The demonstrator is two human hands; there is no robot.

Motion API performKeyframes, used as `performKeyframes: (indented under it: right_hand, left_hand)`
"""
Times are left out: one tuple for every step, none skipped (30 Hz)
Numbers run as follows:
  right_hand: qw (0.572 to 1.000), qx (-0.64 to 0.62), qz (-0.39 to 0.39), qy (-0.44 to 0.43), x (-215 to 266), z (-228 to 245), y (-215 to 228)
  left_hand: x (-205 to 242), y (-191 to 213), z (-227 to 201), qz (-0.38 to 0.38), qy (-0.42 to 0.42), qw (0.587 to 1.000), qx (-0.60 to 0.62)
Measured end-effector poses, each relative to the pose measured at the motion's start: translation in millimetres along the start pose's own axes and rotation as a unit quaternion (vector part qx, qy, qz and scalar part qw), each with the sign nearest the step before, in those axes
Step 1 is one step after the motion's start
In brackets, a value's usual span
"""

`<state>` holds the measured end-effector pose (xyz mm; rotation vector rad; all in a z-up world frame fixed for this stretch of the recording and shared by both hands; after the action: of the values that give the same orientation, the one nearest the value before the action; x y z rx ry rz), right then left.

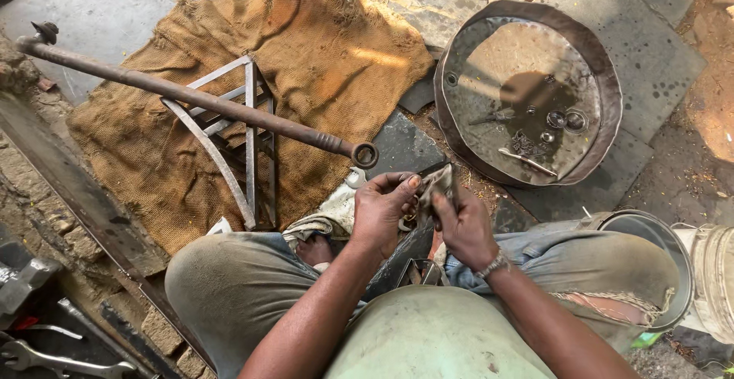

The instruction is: The person is cleaning and repairing a metal rod by scraping a joint with a knife, wiping it with a cloth, applying grease, and fitting a ball joint and securing pins.

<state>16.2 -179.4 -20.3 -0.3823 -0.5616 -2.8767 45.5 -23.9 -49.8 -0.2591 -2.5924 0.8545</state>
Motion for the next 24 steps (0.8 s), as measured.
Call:
performKeyframes:
  right_hand:
    - [0.998,-0.044,-0.024,0.035,-3.6,0.0,-0.9]
    - [0.992,-0.088,-0.047,0.07,-4.4,0.7,0.0]
    - [0.985,-0.155,-0.04,0.067,-7.2,-2.9,-2.2]
    - [0.973,-0.221,-0.031,0.064,-10.1,-5.2,-4.7]
    - [0.956,-0.286,-0.022,0.059,-11.4,-7.1,-6.0]
    - [0.949,-0.312,0.001,0.05,-12.1,-7.3,-7.5]
    - [0.94,-0.339,0.024,0.04,-11.9,-7.0,-9.6]
    - [0.929,-0.365,0.047,0.03,-11.3,-6.4,-10.9]
    - [0.908,-0.413,0.072,0.005,-10.6,-7.6,-14.8]
    - [0.883,-0.458,0.097,-0.021,-9.4,-8.4,-18.8]
    - [0.855,-0.502,0.121,-0.047,-8.0,-9.1,-22.6]
    - [0.851,-0.508,0.121,-0.06,-6.6,-10.0,-22.1]
    - [0.846,-0.514,0.121,-0.072,-6.3,-10.6,-20.9]
    - [0.841,-0.52,0.122,-0.084,-5.7,-11.6,-19.5]
    - [0.845,-0.515,0.119,-0.085,-4.9,-12.2,-15.1]
    - [0.848,-0.509,0.116,-0.086,-4.5,-12.8,-9.0]
    - [0.852,-0.504,0.113,-0.085,-5.2,-13.0,-3.7]
    - [0.854,-0.503,0.117,-0.06,-5.5,-10.2,3.8]
    - [0.855,-0.502,0.121,-0.035,-3.8,-8.4,12.7]
    - [0.856,-0.501,0.125,-0.011,-2.4,-7.1,20.4]
    - [0.865,-0.48,0.15,0.005,-0.2,-6.3,22.4]
    - [0.872,-0.457,0.175,0.021,1.6,-5.7,21.9]
    - [0.877,-0.435,0.199,0.036,4.1,-5.5,20.8]
    - [0.891,-0.418,0.178,0.024,4.7,-11.1,19.8]
  left_hand:
    - [-0.2,-2.2,0.0,0.011,-0.023,1.0,0.003]
    - [0.4,-4.2,-1.0,0.021,-0.047,0.999,0.005]
    - [0.4,-6.0,-3.7,0.031,-0.071,0.997,0.009]
    - [-0.2,-7.4,-6.5,0.042,-0.08,0.996,-0.006]
    - [0.3,-8.1,-9.8,0.052,-0.088,0.995,-0.02]
    - [1.0,-8.9,-13.9,0.062,-0.096,0.993,-0.034]
    - [1.6,-10.9,-17.4,0.081,-0.093,0.991,-0.057]
    - [2.5,-13.1,-21.2,0.1,-0.089,0.988,-0.08]
    - [3.8,-14.7,-25.7,0.118,-0.086,0.984,-0.105]
    - [5.5,-17.6,-28.4,0.149,-0.073,0.979,-0.115]
    - [7.6,-20.8,-30.6,0.179,-0.059,0.974,-0.125]
    - [9.6,-24.9,-31.8,0.21,-0.046,0.967,-0.135]
    - [11.3,-28.5,-35.5,0.234,-0.051,0.965,-0.104]
    - [12.9,-32.1,-38.9,0.258,-0.056,0.962,-0.072]
    - [14.6,-35.5,-41.1,0.281,-0.06,0.957,-0.04]
    - [14.7,-35.6,-41.9,0.277,-0.059,0.959,-0.019]
    - [13.8,-35.2,-43.6,0.274,-0.058,0.96,0.001]
    - [12.8,-34.4,-45.1,0.271,-0.056,0.961,0.021]
    - [11.2,-32.6,-45.8,0.261,-0.059,0.963,0.018]
    - [9.6,-30.3,-46.1,0.25,-0.061,0.966,0.014]
    - [8.8,-27.8,-45.0,0.239,-0.062,0.969,0.01]
    - [5.7,-24.4,-44.2,0.219,-0.064,0.974,-0.003]
    - [2.4,-21.5,-42.7,0.199,-0.066,0.978,-0.016]
    - [-0.1,-19.0,-40.6,0.179,-0.068,0.981,-0.029]
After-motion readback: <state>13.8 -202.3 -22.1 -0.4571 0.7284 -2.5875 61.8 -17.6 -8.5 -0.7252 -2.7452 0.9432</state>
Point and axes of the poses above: each hand's wrist, its own x-axis away from the middle knuckle, its own y-axis out of the back of the hand, z = x × y, the point moved 7 cm from there along -x, towards the middle knuckle, and after that the axes turned 12 degrees about z, right-handed, at the moved point
